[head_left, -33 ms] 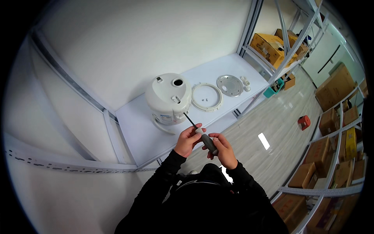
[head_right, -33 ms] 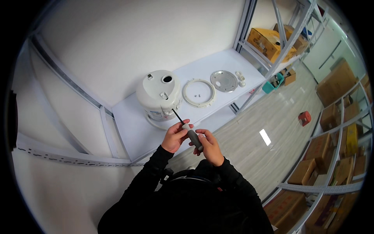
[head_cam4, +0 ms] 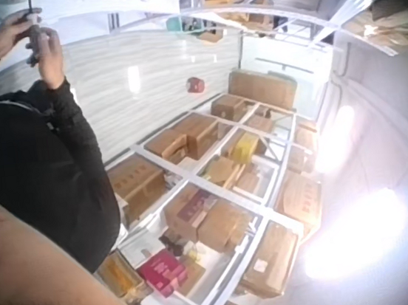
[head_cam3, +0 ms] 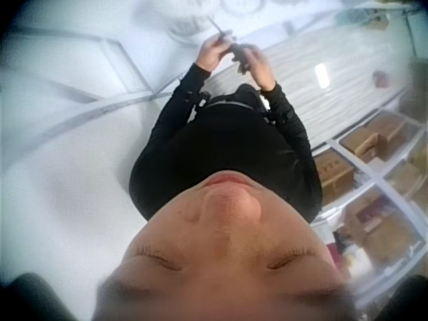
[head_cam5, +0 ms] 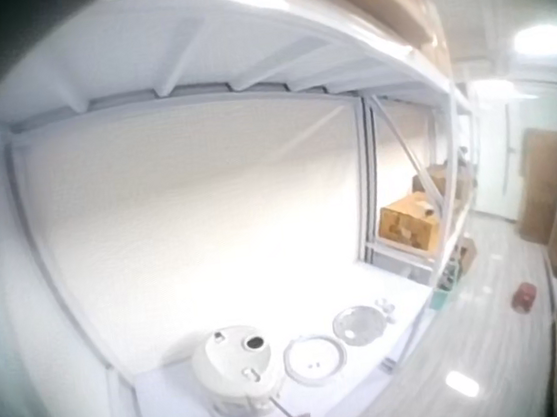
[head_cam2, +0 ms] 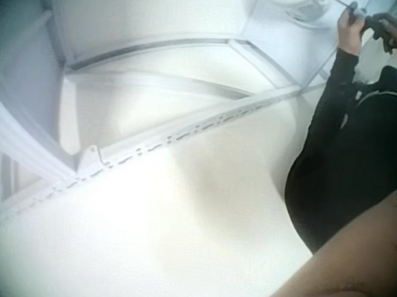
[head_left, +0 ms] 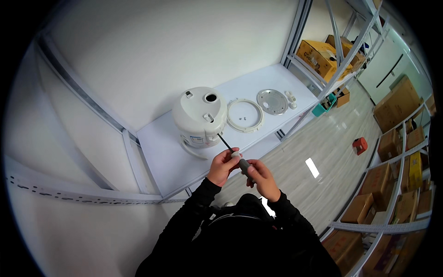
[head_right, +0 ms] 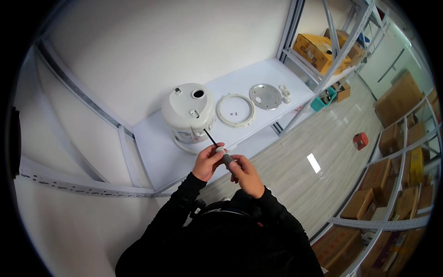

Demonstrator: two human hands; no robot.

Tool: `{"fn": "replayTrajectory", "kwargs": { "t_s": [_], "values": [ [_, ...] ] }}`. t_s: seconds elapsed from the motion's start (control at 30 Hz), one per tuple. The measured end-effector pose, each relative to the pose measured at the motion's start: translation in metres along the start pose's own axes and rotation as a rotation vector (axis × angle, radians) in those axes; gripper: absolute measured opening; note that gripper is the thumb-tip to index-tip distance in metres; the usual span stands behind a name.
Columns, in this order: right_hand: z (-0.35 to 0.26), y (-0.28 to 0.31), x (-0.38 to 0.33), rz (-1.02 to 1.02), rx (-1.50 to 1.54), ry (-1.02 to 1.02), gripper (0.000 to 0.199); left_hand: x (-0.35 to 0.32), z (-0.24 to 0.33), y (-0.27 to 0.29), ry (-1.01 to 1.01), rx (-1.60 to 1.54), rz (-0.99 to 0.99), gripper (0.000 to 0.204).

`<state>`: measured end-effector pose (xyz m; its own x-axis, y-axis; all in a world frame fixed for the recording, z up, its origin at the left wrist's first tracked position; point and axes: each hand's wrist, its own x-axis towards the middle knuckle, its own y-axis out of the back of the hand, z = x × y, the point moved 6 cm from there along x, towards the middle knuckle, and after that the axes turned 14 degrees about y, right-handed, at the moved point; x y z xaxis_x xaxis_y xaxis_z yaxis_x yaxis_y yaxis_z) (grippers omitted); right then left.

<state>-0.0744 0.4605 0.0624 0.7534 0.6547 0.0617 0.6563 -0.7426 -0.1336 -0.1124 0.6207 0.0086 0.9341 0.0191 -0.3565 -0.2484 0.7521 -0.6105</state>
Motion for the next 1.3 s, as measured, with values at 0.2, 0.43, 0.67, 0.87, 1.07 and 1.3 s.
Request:
{"fn": "replayTrajectory", "kwargs": {
  "t_s": [0.2,0.43,0.67,0.87,1.07,1.3],
  "values": [
    [0.010,0.001,-0.003,-0.035,-0.478,0.142,0.056,0.011,-0.009,0.016,0.058,0.095,0.118,0.036],
    [0.004,-0.005,-0.001,-0.037,0.088,-0.140,0.054,-0.004,0.007,-0.001,-0.041,-0.022,-0.035,0.037],
    [0.001,-0.005,0.003,-0.045,-0.518,0.308,0.044,0.004,-0.004,0.015,-0.020,0.049,0.119,0.036],
    [0.010,-0.010,0.004,-0.012,0.121,-0.127,0.039,-0.007,0.007,-0.003,-0.043,-0.045,0.039,0.035],
    [0.024,-0.001,0.008,0.018,-0.083,0.060,0.040,0.001,-0.001,0.013,-0.058,0.025,0.106,0.034],
    [0.017,-0.009,0.005,-0.025,-0.108,0.066,0.040,0.005,-0.006,0.022,-0.040,0.016,0.142,0.029]
  ]
}}
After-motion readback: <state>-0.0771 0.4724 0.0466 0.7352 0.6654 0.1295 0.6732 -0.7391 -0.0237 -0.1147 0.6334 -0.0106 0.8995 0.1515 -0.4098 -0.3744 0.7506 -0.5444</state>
